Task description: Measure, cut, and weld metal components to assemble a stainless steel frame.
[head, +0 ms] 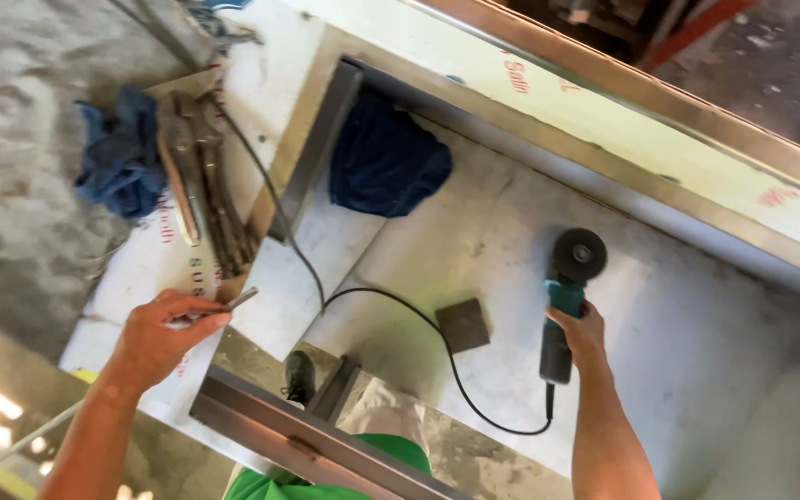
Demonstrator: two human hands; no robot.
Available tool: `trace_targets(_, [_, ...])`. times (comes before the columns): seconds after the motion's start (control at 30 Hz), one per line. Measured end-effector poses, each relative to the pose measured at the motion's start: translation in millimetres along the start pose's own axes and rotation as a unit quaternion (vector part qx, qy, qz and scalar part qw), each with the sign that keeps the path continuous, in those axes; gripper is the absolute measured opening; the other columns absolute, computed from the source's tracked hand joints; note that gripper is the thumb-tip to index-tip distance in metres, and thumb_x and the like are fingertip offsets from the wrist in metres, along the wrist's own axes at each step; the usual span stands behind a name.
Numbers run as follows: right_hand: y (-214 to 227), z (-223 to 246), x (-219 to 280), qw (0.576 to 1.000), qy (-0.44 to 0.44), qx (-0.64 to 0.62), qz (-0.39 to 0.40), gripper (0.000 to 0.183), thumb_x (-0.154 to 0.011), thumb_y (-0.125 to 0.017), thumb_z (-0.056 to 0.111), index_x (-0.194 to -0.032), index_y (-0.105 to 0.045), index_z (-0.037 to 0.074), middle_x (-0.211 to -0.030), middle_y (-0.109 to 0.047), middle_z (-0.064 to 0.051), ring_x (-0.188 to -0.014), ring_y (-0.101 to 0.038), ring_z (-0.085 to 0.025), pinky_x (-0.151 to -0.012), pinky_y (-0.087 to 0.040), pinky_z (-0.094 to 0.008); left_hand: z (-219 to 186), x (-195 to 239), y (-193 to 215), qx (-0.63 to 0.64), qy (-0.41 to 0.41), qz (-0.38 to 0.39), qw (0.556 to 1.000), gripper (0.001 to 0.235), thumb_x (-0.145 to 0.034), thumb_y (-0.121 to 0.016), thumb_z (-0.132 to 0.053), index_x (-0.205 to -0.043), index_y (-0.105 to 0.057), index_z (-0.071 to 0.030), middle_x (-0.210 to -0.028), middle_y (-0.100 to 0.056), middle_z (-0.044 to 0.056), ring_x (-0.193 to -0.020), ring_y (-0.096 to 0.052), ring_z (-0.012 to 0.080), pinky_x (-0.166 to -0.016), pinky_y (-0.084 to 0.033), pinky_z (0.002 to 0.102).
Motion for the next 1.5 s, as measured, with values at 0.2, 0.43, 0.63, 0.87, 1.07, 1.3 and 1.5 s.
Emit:
trace_targets(0.2, [-8.9,-33.0,-11.9,0.996,-0.052,-0.065,-0.013,0.075,-0.068,-0.088,0.015,-0.134,-0.056,-0.002,-0.111,-0.07,-0.015,-0.086,-0.071,-0.026,-0.071,-0.061,-0.042,5.1,-0.4,-1.8,-0.028,0.025,-0.008,0.999,0.031,-0.076,-0.086,-0.031,-0.099,-0.084,-0.01,-0.093,-0.071,0.006,-0.079,-0.065,0.0172,-0.072,-0.053,0.033])
trace_targets(0.43, [-19.2,-49.1,-10.6,0.997,0.024,-0.048,-0.051,0.067,-0.072,-0.091,0.017,-0.129,-0.064,-0.005,-0.115,-0.071,-0.013,-0.095,-0.066,-0.02,-0.082,-0.052,-0.033,-1.2,3.4,-0.9,-0.009,-0.001,-0.037,0.999,0.034,-0.077,-0.085,-0.034,-0.1,-0.083,-0.009,-0.094,-0.071,0.006,-0.079,-0.066,0.0167,-0.073,-0.055,0.032])
trace_targets(0.63, [-12.1,-61.6,-6.5,0.987,0.055,0.081,-0.125,0.078,-0.075,-0.09,0.035,-0.136,-0.061,-0.004,-0.124,-0.069,-0.018,-0.108,-0.067,-0.03,-0.091,-0.051,-0.04,-11.7,4.8,6.6,-0.009,-0.029,-0.064,0.997,0.03,-0.088,-0.077,-0.03,-0.108,-0.08,-0.008,-0.086,-0.072,0.006,-0.075,-0.068,0.0131,-0.073,-0.055,0.032])
trace_targets(0.87, [14.4,-80.2,28.9,0.921,0.072,0.238,-0.299,0.071,-0.08,-0.091,0.04,-0.127,-0.066,-0.006,-0.115,-0.07,-0.023,-0.107,-0.065,-0.038,-0.092,-0.052,-0.047,-46.4,18.7,52.7,0.184,0.005,-0.106,0.977,0.027,-0.095,-0.074,-0.025,-0.109,-0.079,-0.003,-0.07,-0.067,0.002,-0.061,-0.056,0.0062,-0.055,-0.047,0.025])
trace_targets(1.07, [-29.7,115.9,154.9,0.922,0.251,0.073,-0.284,0.031,-0.096,-0.078,0.02,-0.114,-0.07,-0.005,-0.102,-0.073,-0.015,-0.089,-0.067,-0.023,-0.084,-0.055,-0.036,-116.4,37.7,125.3,0.427,-0.126,-0.123,0.887,0.026,-0.099,-0.073,-0.022,-0.111,-0.076,0.001,-0.084,-0.07,0.004,-0.067,-0.061,0.0087,-0.056,-0.049,0.026])
trace_targets(1.3, [-257.0,409.4,328.0,0.834,0.547,0.055,0.051,0.042,-0.084,-0.081,0.017,-0.12,-0.067,0.003,-0.102,-0.071,-0.011,-0.088,-0.067,-0.021,-0.078,-0.056,-0.035,-181.7,48.7,210.6,0.664,-0.192,-0.089,0.718,0.028,-0.103,-0.07,-0.026,-0.117,-0.07,-0.002,-0.108,-0.076,0.003,-0.075,-0.059,0.0133,-0.054,-0.04,0.029])
trace_targets(1.5, [-376.7,463.3,335.9,0.815,0.458,0.354,0.031,0.106,-0.061,-0.092,0.028,-0.144,-0.035,-0.006,-0.116,-0.056,-0.03,-0.108,-0.057,-0.045,-0.091,-0.051,-0.046,-151.6,41.9,252.2,0.713,-0.187,-0.096,0.669,0.038,-0.108,-0.065,-0.034,-0.13,-0.064,-0.003,-0.082,-0.056,0.003,-0.079,-0.051,0.0115,-0.06,-0.034,0.027])
Point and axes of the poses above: each hand's wrist, its own x-axis away from the middle knuckle, its own y-axis out of the back of the hand, z = x × y, the point moved 7 cm from there along -x, towards the middle knuckle
